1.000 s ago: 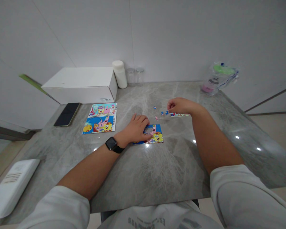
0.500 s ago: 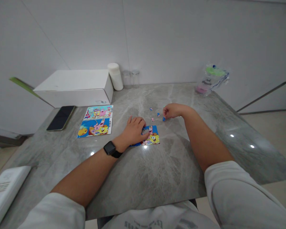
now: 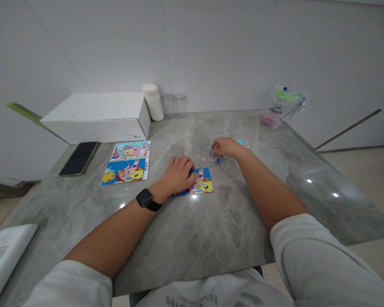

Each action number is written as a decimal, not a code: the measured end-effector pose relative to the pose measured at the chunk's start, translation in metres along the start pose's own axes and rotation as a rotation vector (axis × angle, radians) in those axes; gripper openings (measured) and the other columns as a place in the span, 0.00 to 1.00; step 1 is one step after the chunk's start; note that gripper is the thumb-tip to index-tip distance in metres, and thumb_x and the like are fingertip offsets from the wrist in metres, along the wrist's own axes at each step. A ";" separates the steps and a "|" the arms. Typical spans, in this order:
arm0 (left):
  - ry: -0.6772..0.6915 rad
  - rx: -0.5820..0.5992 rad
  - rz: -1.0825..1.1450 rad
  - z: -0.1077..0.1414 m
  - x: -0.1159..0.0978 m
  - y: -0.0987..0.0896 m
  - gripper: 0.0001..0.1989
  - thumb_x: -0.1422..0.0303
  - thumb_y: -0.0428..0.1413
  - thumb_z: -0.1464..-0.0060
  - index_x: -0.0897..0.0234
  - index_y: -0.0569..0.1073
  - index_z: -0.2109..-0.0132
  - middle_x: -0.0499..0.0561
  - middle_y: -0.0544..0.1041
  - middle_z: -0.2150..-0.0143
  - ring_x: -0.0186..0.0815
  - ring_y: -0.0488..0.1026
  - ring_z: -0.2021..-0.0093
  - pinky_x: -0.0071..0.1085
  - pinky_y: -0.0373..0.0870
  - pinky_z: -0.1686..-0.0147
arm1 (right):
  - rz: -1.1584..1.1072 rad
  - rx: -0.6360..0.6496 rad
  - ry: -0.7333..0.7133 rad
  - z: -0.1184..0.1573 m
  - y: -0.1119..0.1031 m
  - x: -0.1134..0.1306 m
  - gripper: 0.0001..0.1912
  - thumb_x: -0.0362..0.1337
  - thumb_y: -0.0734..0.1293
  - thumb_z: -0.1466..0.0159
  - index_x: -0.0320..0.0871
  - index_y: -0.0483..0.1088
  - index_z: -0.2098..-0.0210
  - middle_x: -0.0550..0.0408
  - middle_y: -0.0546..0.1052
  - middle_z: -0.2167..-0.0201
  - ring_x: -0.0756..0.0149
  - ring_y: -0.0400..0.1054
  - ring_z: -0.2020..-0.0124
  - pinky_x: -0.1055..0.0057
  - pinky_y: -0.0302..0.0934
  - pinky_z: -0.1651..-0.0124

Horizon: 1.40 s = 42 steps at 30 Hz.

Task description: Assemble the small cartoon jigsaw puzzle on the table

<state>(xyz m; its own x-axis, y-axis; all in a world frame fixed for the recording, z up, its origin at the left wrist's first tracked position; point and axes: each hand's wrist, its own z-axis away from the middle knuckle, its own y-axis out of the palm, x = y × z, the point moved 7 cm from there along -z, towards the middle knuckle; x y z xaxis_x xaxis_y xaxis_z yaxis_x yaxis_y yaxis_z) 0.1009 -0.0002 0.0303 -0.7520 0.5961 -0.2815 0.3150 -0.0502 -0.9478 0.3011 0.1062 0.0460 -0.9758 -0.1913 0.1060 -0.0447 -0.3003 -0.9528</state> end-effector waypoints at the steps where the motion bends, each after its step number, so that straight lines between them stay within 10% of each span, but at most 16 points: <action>1: 0.004 0.009 0.002 0.000 0.000 0.000 0.10 0.62 0.53 0.37 0.59 0.71 0.51 0.57 0.74 0.43 0.50 0.70 0.40 0.61 0.52 0.29 | 0.007 0.001 -0.015 -0.001 0.004 0.003 0.20 0.40 0.73 0.35 0.42 0.79 0.45 0.48 0.83 0.49 0.62 0.77 0.53 0.74 0.61 0.58; 12: 0.054 0.069 0.022 0.004 -0.001 0.000 0.27 0.48 0.60 0.42 0.61 0.70 0.45 0.60 0.71 0.39 0.55 0.69 0.37 0.65 0.48 0.28 | -0.180 -0.009 -0.143 0.003 0.004 0.020 0.09 0.32 0.72 0.39 0.41 0.81 0.58 0.53 0.84 0.61 0.66 0.75 0.63 0.74 0.59 0.64; 20: 0.049 0.071 0.030 0.004 0.001 0.001 0.28 0.49 0.63 0.45 0.61 0.70 0.44 0.60 0.72 0.39 0.55 0.68 0.36 0.65 0.48 0.28 | -0.380 0.301 -0.437 0.036 0.025 0.085 0.05 0.34 0.73 0.42 0.43 0.80 0.64 0.58 0.84 0.68 0.67 0.76 0.66 0.76 0.63 0.63; 42: 0.045 0.087 0.039 0.003 0.002 0.003 0.29 0.48 0.63 0.45 0.60 0.70 0.44 0.60 0.71 0.37 0.56 0.66 0.34 0.66 0.45 0.27 | -0.093 0.243 -0.345 0.040 0.029 0.099 0.09 0.34 0.73 0.37 0.44 0.83 0.58 0.54 0.86 0.60 0.65 0.78 0.61 0.75 0.60 0.64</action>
<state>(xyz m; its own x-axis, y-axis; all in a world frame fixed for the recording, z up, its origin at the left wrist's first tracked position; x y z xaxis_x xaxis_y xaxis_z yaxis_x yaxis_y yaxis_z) 0.0985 -0.0021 0.0265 -0.7127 0.6276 -0.3133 0.2905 -0.1424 -0.9462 0.2116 0.0411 0.0398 -0.8395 -0.4416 0.3167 -0.0372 -0.5348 -0.8442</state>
